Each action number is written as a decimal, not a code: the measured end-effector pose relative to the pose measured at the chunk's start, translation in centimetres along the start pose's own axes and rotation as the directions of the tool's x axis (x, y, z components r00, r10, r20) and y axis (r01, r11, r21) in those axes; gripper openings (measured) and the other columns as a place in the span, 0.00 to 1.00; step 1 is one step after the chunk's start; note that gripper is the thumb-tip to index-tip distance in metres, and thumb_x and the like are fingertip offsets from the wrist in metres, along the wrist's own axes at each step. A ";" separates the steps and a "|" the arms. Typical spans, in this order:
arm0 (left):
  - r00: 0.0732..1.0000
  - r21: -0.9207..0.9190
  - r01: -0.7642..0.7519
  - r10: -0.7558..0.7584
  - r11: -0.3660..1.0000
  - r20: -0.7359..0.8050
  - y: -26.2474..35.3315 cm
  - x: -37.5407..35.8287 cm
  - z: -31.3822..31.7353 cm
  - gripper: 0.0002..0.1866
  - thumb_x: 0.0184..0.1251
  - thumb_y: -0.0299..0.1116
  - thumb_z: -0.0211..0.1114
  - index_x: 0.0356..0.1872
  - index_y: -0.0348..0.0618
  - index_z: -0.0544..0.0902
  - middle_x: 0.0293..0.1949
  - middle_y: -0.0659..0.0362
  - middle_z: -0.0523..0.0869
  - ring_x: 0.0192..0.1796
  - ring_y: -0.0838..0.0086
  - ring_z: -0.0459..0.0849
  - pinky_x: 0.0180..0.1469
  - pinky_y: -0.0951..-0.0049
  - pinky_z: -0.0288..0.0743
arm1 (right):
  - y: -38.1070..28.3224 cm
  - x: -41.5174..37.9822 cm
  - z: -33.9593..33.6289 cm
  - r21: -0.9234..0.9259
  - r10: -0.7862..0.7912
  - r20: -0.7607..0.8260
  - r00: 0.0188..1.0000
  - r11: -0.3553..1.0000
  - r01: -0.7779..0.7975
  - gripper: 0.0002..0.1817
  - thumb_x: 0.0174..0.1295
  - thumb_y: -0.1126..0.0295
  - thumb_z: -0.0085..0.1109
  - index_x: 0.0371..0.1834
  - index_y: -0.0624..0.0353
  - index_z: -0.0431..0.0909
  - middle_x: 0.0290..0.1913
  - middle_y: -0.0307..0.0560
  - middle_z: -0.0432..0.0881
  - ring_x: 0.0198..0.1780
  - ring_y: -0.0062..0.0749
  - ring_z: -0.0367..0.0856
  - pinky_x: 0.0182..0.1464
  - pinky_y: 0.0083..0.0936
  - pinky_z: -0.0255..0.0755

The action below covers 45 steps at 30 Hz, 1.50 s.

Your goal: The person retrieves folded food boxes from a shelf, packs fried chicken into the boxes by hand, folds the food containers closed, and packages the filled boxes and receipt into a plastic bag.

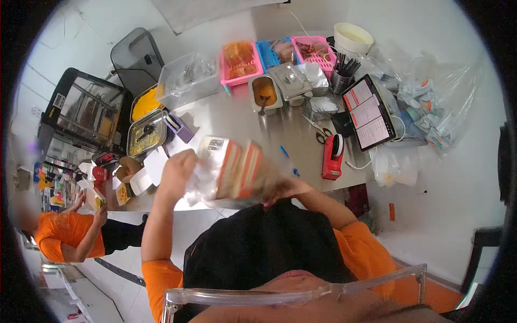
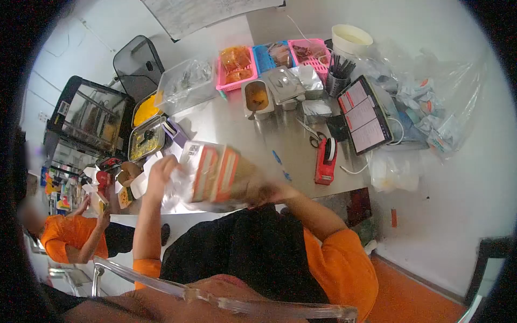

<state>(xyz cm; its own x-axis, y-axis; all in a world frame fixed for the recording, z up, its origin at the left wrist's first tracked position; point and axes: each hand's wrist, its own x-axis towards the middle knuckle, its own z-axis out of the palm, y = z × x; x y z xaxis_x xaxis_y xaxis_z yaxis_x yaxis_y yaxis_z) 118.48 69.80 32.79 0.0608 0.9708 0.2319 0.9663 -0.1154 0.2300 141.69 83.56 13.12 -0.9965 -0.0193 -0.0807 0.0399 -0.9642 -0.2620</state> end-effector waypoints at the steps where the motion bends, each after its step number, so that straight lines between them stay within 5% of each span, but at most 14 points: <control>1: 0.985 0.026 -0.135 0.137 0.991 -0.109 0.1 -0.2 1.1 0.06 0.55 0.29 0.49 0.29 0.39 0.73 0.30 0.48 0.76 0.35 0.53 0.77 0.37 0.60 0.71 | -2.0 0.5 -3.8 -0.377 -0.207 -0.171 0.963 0.917 0.130 0.23 0.54 0.55 0.59 0.48 0.58 0.73 0.46 0.49 0.78 0.47 0.35 0.77 0.48 0.34 0.71; 2: 0.995 -0.099 0.054 -0.062 0.994 -0.077 0.1 -0.3 2.1 0.05 0.55 0.29 0.50 0.30 0.39 0.73 0.30 0.48 0.76 0.35 0.52 0.77 0.38 0.60 0.71 | -4.0 1.0 -7.5 -0.797 -0.414 -0.341 0.844 0.604 -0.026 0.17 0.53 0.60 0.59 0.41 0.59 0.77 0.40 0.49 0.80 0.42 0.34 0.79 0.44 0.31 0.72; 3: 0.967 -0.215 0.244 -0.254 0.946 -0.022 0.1 -0.3 3.1 0.05 0.55 0.29 0.51 0.30 0.39 0.73 0.30 0.48 0.77 0.36 0.52 0.76 0.38 0.60 0.71 | -6.0 1.5 -11.1 -0.880 -0.573 -0.473 0.669 0.344 -0.328 0.11 0.52 0.65 0.60 0.33 0.60 0.81 0.34 0.48 0.83 0.37 0.33 0.81 0.41 0.28 0.73; 4: 0.953 -0.279 0.284 -0.302 0.917 -0.024 0.3 -0.1 4.0 0.06 0.55 0.29 0.52 0.31 0.38 0.73 0.30 0.47 0.77 0.35 0.51 0.76 0.38 0.59 0.71 | -9.0 -0.5 -5.7 -0.966 -0.921 -0.120 0.371 0.021 -0.260 0.09 0.53 0.68 0.56 0.32 0.59 0.81 0.35 0.52 0.82 0.39 0.39 0.81 0.42 0.31 0.73; 5: 0.937 -0.340 0.322 -0.350 0.883 -0.021 0.6 0.1 4.9 0.06 0.54 0.29 0.52 0.31 0.38 0.73 0.30 0.47 0.77 0.35 0.50 0.76 0.38 0.59 0.71 | -13.3 -1.6 -7.8 -0.924 -0.965 0.118 0.234 -0.193 -0.330 0.08 0.52 0.70 0.54 0.33 0.56 0.81 0.36 0.51 0.82 0.41 0.43 0.80 0.44 0.35 0.72; 7: 0.917 -0.356 0.365 -0.397 0.860 -0.019 0.2 -0.1 7.8 0.07 0.52 0.28 0.55 0.32 0.37 0.73 0.30 0.46 0.77 0.35 0.49 0.76 0.37 0.58 0.71 | -19.6 -4.3 -8.0 -0.515 -0.905 0.327 0.274 -0.413 -0.751 0.10 0.49 0.73 0.55 0.35 0.59 0.80 0.39 0.51 0.79 0.42 0.48 0.76 0.42 0.39 0.71; 10: 0.912 -0.247 0.369 -0.400 0.896 -0.087 -1.0 -0.9 11.6 0.10 0.46 0.25 0.59 0.32 0.37 0.73 0.30 0.45 0.77 0.34 0.47 0.77 0.37 0.57 0.71 | -24.5 -5.5 -9.1 -0.201 -0.942 -0.138 0.305 -0.275 -0.940 0.10 0.51 0.71 0.52 0.34 0.62 0.81 0.41 0.57 0.79 0.46 0.53 0.77 0.44 0.44 0.74; 12: 0.897 -0.198 0.349 -0.387 0.916 -0.212 -1.2 -1.3 11.6 0.11 0.44 0.23 0.60 0.31 0.36 0.73 0.30 0.44 0.77 0.35 0.47 0.77 0.37 0.57 0.70 | -27.0 -5.5 -12.9 -0.224 -0.950 -0.149 0.274 -0.237 -0.945 0.12 0.56 0.68 0.49 0.33 0.59 0.83 0.38 0.58 0.82 0.43 0.50 0.82 0.43 0.41 0.76; 21: 0.843 -0.402 0.476 -0.536 0.782 -0.044 -0.6 -4.1 11.2 0.10 0.51 0.26 0.59 0.35 0.36 0.72 0.33 0.44 0.76 0.39 0.47 0.75 0.42 0.59 0.70 | -27.7 -7.2 -10.2 -0.408 -0.955 -0.024 0.297 -0.262 -0.875 0.07 0.50 0.74 0.55 0.29 0.68 0.79 0.34 0.68 0.79 0.42 0.58 0.79 0.44 0.45 0.74; 25: 0.868 -0.419 0.338 -0.451 0.843 -0.209 -0.2 -5.3 12.2 0.11 0.54 0.28 0.60 0.38 0.36 0.72 0.34 0.45 0.76 0.40 0.49 0.75 0.43 0.59 0.70 | -28.6 -8.8 -10.3 -0.337 -0.965 0.031 0.261 -0.256 -0.906 0.07 0.50 0.73 0.56 0.26 0.66 0.80 0.32 0.64 0.80 0.39 0.57 0.80 0.42 0.44 0.73; 32: 0.838 -0.541 0.434 -0.543 0.721 -0.052 1.3 -5.4 9.9 0.11 0.60 0.32 0.61 0.38 0.34 0.77 0.35 0.52 0.80 0.37 0.63 0.78 0.42 0.71 0.71 | -26.3 -10.1 -6.4 -0.461 -0.925 0.233 0.300 -0.377 -0.803 0.07 0.48 0.67 0.63 0.25 0.59 0.82 0.28 0.54 0.81 0.33 0.49 0.80 0.37 0.35 0.73; 37: 0.781 -0.658 0.455 -0.624 0.600 -0.030 0.5 -6.1 11.2 0.11 0.50 0.29 0.66 0.29 0.36 0.74 0.32 0.51 0.77 0.31 0.56 0.76 0.36 0.66 0.71 | -19.4 -5.8 0.5 -0.918 -0.917 0.112 0.383 -0.242 -0.312 0.05 0.49 0.71 0.63 0.29 0.59 0.81 0.28 0.48 0.81 0.30 0.34 0.80 0.35 0.24 0.72; 40: 0.903 -0.543 0.166 -0.348 0.823 -0.252 0.6 -5.9 10.5 0.12 0.42 0.27 0.68 0.28 0.40 0.75 0.33 0.55 0.78 0.35 0.58 0.76 0.37 0.66 0.71 | -10.2 0.2 6.6 -0.944 -0.786 0.219 0.579 -0.321 -0.078 0.04 0.52 0.74 0.61 0.30 0.61 0.80 0.29 0.45 0.79 0.29 0.29 0.78 0.33 0.21 0.71; 45: 0.985 -0.120 0.068 -0.086 0.990 -0.149 1.4 -5.1 6.9 0.16 0.35 0.24 0.67 0.32 0.46 0.80 0.39 0.61 0.78 0.47 0.64 0.74 0.49 0.65 0.66 | -1.1 6.7 8.2 -0.885 -0.451 0.386 0.805 -0.429 0.184 0.05 0.51 0.79 0.57 0.33 0.63 0.77 0.31 0.49 0.77 0.34 0.38 0.76 0.36 0.25 0.69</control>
<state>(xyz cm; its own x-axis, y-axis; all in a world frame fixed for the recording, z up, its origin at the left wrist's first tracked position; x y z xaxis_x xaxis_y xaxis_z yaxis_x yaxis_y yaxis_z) 121.28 66.12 25.40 -0.0603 0.9351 0.3492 0.9312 -0.0733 0.3571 134.34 82.34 20.73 -0.8481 0.3175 0.4243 -0.1358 0.6437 -0.7532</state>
